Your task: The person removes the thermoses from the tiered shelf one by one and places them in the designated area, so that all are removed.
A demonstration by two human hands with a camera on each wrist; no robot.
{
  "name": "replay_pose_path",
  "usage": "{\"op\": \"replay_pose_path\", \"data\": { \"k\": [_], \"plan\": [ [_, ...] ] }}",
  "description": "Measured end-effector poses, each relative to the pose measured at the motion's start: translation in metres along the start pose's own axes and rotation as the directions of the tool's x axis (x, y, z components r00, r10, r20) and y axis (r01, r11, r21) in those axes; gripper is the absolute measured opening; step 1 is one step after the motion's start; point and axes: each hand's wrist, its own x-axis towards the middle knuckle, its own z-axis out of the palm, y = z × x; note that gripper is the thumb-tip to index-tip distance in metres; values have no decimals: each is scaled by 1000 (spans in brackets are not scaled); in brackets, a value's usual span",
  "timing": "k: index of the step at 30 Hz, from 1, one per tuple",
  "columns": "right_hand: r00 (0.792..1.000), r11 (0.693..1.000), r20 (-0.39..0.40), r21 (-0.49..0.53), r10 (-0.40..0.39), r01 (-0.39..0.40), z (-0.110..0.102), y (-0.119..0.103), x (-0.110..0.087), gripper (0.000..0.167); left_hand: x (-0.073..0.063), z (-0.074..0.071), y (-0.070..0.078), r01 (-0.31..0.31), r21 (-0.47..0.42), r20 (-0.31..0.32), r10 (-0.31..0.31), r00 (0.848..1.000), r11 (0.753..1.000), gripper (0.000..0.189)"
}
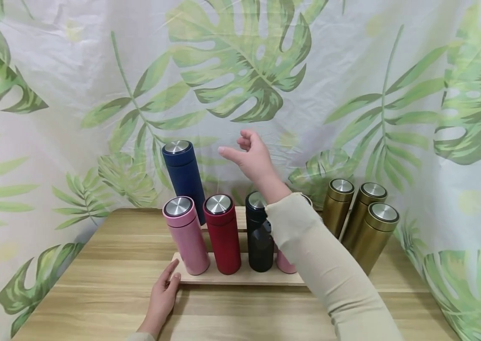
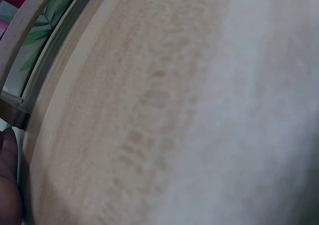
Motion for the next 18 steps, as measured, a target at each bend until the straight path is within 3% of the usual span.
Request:
{"op": "replay_pose_path", "data": {
  "k": [11,18],
  "plan": [
    [995,997,75,29,63,-66,44,10,11,64,0,1,1,8,-44,-9,-9,1000,999,41],
    [992,998,112,-7,64,-64,63,12,16,71,1,0,2,26,-74,-8,-27,1000,997,42]
  ]
}}
